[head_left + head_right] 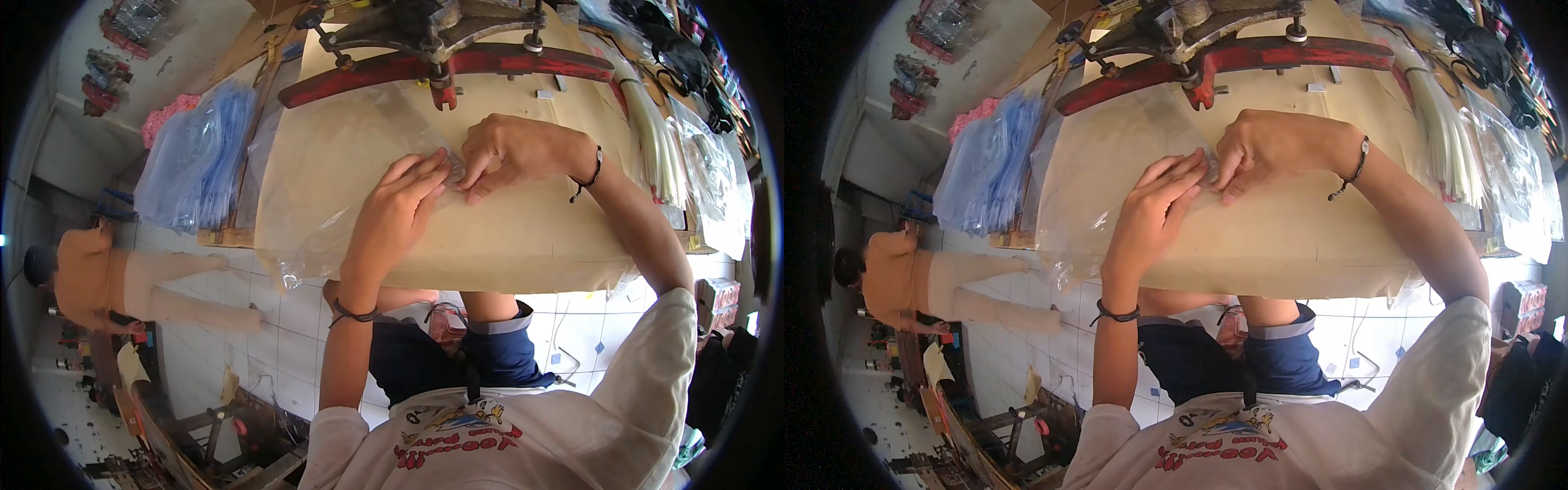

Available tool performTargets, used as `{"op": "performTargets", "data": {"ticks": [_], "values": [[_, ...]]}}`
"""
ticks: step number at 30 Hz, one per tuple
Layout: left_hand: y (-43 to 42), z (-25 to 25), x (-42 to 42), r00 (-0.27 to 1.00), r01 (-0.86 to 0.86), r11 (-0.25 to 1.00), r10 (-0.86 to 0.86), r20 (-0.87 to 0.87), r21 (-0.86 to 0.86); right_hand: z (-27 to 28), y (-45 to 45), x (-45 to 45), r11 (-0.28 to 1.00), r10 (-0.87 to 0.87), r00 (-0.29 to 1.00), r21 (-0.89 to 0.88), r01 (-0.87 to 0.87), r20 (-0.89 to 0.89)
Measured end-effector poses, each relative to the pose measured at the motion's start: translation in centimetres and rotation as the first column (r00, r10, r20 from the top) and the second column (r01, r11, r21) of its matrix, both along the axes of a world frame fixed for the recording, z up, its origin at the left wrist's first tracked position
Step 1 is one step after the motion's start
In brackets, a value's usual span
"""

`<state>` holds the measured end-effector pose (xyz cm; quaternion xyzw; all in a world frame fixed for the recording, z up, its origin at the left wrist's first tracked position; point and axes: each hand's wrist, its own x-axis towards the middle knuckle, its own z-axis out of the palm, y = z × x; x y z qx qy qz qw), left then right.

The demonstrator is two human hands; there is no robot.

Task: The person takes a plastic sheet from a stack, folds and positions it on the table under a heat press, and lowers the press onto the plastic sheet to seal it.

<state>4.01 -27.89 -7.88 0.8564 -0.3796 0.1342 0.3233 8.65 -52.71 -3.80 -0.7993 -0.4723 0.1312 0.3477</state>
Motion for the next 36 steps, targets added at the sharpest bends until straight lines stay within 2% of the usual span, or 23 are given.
{"op": "performTargets", "data": {"ticks": [7, 12, 15, 21, 24, 30, 36], "values": [[-0.2, 0.4, -0.2, 0.999, -0.019, 1.000, 0.020, -0.034, 0.006, 0.0, -0.1, 0.0, 0.999, -0.049, 0.996, -0.013, 0.048, -0.074], [-0.2, 0.8, -0.2, 1.000, -0.010, 0.999, 0.011, -0.023, 0.046, -0.2, -0.2, -0.1, 0.999, -0.046, 0.998, 0.017, 0.046, -0.039], [-0.3, 0.9, -0.3, 1.000, -0.010, 0.998, 0.011, -0.007, 0.067, 0.2, -0.1, -0.2, 0.998, -0.062, 0.997, -0.029, 0.061, -0.043], [-0.6, 0.5, 0.0, 0.999, -0.021, 0.999, 0.020, -0.025, -0.050, 0.0, -0.1, -0.5, 0.990, -0.139, 0.988, -0.034, 0.137, -0.073], [-1.1, 0.4, 0.0, 0.997, -0.056, 0.993, 0.049, -0.065, -0.102, 0.0, 0.1, -0.5, 0.992, -0.127, 0.991, -0.013, 0.127, -0.032], [-1.5, 0.5, -0.2, 0.991, -0.096, 0.989, 0.085, -0.100, -0.114, -0.7, 0.2, -0.4, 0.985, -0.173, 0.983, -0.027, 0.171, -0.061], [-2.2, -0.1, -0.3, 0.983, -0.176, 0.975, 0.167, -0.077, -0.136, 0.1, 0.6, -0.7, 0.954, -0.272, 0.950, -0.172, 0.246, -0.154]]}}
